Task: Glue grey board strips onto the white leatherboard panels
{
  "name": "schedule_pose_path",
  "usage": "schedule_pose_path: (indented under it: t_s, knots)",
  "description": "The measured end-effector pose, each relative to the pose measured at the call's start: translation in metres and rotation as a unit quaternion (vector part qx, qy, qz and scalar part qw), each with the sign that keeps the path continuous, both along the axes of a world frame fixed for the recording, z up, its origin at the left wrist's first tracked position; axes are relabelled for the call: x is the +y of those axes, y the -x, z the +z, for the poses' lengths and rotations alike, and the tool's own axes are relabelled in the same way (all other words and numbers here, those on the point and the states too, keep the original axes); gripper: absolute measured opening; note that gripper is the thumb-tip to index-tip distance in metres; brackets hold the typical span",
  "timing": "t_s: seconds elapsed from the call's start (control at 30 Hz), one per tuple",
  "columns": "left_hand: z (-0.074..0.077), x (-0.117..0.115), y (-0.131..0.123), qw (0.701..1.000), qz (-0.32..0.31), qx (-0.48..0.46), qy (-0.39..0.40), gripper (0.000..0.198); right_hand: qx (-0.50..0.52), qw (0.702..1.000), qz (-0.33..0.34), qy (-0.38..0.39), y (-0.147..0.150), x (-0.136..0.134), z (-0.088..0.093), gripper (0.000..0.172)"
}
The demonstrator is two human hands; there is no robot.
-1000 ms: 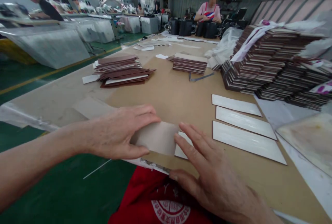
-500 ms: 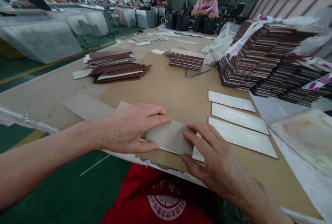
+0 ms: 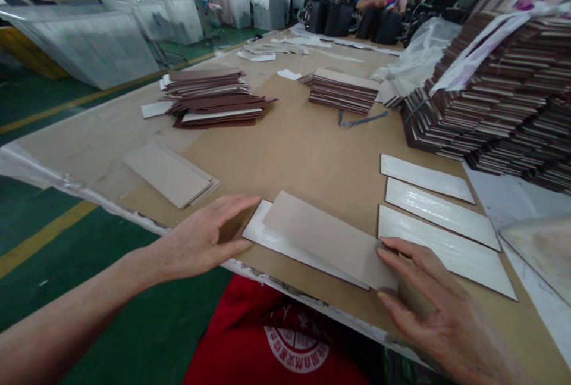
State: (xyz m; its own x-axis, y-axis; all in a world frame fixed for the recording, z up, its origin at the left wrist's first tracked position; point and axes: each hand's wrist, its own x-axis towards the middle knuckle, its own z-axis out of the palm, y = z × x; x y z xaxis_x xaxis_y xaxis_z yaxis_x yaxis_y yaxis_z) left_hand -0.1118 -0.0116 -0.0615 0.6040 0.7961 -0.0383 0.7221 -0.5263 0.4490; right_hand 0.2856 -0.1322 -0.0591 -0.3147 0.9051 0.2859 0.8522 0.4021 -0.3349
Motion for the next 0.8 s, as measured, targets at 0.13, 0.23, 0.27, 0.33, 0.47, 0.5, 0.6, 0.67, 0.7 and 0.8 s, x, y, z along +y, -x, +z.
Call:
schedule_pose_path:
  t_s: [0.13,0.23,0.27,0.33,0.47,0.5,0.6,0.67,0.7,0.8]
  knots:
    - [-0.004,0.0,-0.003,1.0,0.009,-0.005,0.029,0.074,-0.011,1.0,0.021,0.004,0.006,0.005,-0.003,0.043]
    - [-0.005,0.003,-0.003,0.999,-0.001,-0.015,0.029,0.07,-0.02,0.999,0.033,0.009,0.012,0.009,-0.006,0.043]
    - [-0.006,0.004,-0.003,0.999,-0.004,-0.018,0.027,0.068,-0.022,0.999,0.036,0.009,0.013,0.011,-0.007,0.043]
    - [-0.007,0.004,-0.002,0.999,-0.009,-0.026,0.023,0.066,-0.024,0.999,0.041,0.008,0.016,0.013,-0.008,0.042]
    - [-0.009,0.004,-0.001,0.999,-0.016,-0.039,0.023,0.06,-0.034,0.999,0.041,0.007,0.017,0.016,-0.007,0.042]
    - [-0.009,0.005,-0.001,0.999,-0.016,-0.042,0.023,0.059,-0.037,0.998,0.041,0.007,0.017,0.017,-0.007,0.042]
    - [-0.011,0.006,-0.002,0.998,-0.021,-0.049,0.016,0.06,-0.04,0.998,0.046,0.006,0.017,0.018,-0.007,0.042]
    - [-0.012,0.007,-0.002,0.998,-0.026,-0.052,0.008,0.059,-0.041,0.998,0.05,0.006,0.017,0.019,-0.008,0.043]
    - [-0.013,0.007,-0.002,0.998,-0.027,-0.053,0.003,0.059,-0.043,0.998,0.05,0.008,0.017,0.02,-0.009,0.044]
    - [-0.014,0.008,-0.002,0.998,-0.029,-0.056,-0.009,0.057,-0.043,0.998,0.05,0.015,0.018,0.02,-0.01,0.044]
